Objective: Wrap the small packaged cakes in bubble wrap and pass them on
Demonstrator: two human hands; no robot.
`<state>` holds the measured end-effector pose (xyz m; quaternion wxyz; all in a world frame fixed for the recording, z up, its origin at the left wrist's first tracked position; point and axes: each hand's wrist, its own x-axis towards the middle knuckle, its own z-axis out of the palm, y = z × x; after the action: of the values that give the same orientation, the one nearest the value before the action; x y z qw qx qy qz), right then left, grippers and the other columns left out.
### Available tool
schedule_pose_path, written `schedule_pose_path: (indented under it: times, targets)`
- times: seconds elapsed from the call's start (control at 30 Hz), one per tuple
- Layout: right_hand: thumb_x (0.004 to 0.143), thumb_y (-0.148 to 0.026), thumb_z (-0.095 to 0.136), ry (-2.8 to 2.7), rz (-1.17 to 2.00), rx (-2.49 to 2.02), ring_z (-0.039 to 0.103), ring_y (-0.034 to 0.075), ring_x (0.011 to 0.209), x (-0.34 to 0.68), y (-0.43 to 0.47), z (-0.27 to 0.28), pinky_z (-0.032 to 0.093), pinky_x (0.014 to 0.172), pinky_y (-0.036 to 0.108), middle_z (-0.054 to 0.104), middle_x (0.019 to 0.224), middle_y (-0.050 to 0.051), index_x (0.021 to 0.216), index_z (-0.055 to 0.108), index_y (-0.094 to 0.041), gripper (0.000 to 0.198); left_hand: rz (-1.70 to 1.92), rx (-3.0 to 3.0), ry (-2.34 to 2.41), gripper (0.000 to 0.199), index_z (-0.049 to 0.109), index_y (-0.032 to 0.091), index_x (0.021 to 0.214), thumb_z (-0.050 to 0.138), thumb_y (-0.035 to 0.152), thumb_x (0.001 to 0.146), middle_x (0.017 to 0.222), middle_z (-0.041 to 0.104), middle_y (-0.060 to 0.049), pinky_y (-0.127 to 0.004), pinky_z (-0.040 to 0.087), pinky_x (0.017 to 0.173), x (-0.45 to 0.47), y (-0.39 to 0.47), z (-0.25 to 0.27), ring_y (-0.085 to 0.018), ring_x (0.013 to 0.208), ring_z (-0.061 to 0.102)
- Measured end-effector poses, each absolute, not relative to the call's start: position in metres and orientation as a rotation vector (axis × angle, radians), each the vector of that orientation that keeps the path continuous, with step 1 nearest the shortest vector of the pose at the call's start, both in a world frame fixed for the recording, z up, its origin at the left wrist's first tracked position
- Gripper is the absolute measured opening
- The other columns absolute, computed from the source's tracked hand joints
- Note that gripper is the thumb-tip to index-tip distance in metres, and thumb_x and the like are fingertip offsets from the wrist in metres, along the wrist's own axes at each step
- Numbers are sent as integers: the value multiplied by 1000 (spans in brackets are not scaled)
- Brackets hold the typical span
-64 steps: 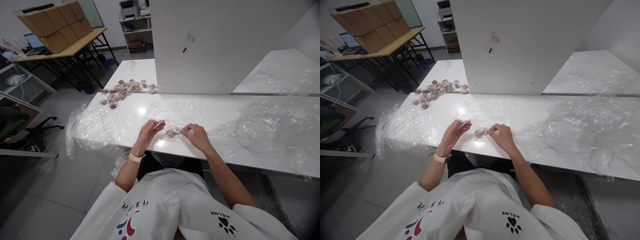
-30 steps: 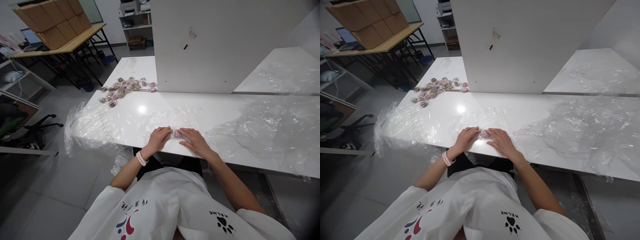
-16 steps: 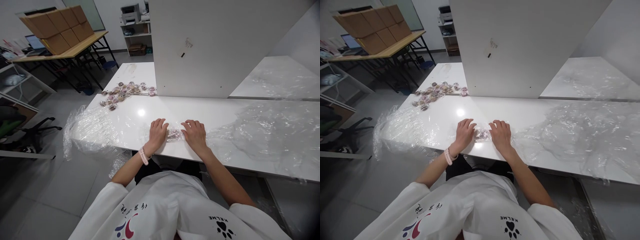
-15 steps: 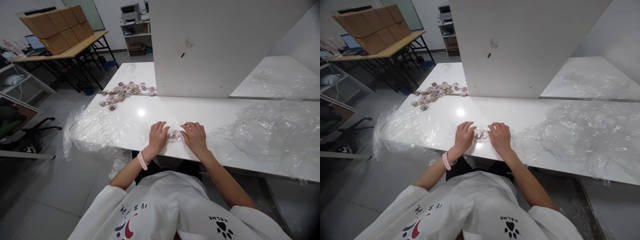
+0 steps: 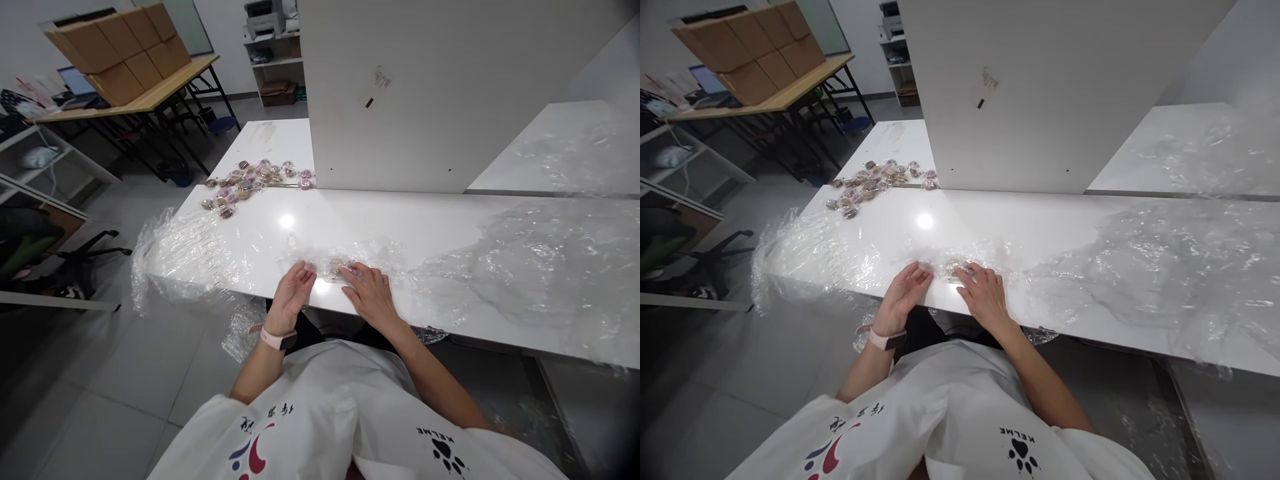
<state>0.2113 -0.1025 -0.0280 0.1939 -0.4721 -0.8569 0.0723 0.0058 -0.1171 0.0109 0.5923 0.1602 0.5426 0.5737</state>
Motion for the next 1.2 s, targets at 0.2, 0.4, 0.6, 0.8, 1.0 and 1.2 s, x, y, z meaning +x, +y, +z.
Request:
schedule_pose_path:
  times: [0.2, 0.4, 0.6, 0.8, 1.0, 1.2]
  targets:
    - [98, -29, 46, -2388, 189, -1271, 51, 30, 105, 213, -107, -28, 44, 84, 45, 58, 132, 14, 132, 60, -23, 37, 1215, 1472, 1508, 38, 58, 23, 129, 47, 43, 98, 138, 61, -10, -50, 40, 114, 58, -104, -2, -27, 137, 49]
    - [99, -25, 43, -2115, 142, -1421, 57, 29, 103, 248, -141, -31, 46, 88, 47, 67, 112, 13, 113, 67, -21, 28, 775, 2294, 1562, 49, 37, 20, 151, 32, 28, 103, 159, 36, -10, -57, 13, 125, 71, -110, -32, -25, 152, 23]
    - [100, -33, 40, -2051, 125, -1535, 49, 37, 126, 258, -107, -40, 40, 102, 59, 60, 130, 20, 126, 62, -16, 38, 770, 2333, 1580, 48, 38, 24, 150, 32, 22, 102, 157, 41, -9, -58, 19, 123, 65, -105, -39, -25, 150, 28]
    - [103, -30, 33, -2134, 448, -1100, 51, 23, 128, 222, -71, -26, 44, 108, 43, 60, 136, 10, 135, 57, -21, 41, 841, 2251, 1549, 32, 66, 18, 114, 41, 11, 95, 127, 68, -14, -58, 21, 123, 62, -101, -44, -27, 142, 44]
    - [99, -42, 49, -2479, 391, -869, 40, 24, 141, 213, -83, -26, 39, 113, 47, 45, 153, 9, 156, 29, -26, 62, 1280, 1653, 1643, 13, 67, 21, 92, 54, 25, 92, 123, 66, -10, -48, 47, 107, 51, -116, -31, -24, 122, 60]
    - [98, -21, 49, -2531, 225, -970, 53, 25, 128, 202, -73, -33, 44, 99, 42, 60, 137, 11, 139, 51, -23, 41, 1517, 1225, 1613, 31, 51, 23, 123, 53, 35, 95, 139, 52, -12, -39, 48, 106, 38, -124, -19, -21, 131, 52]
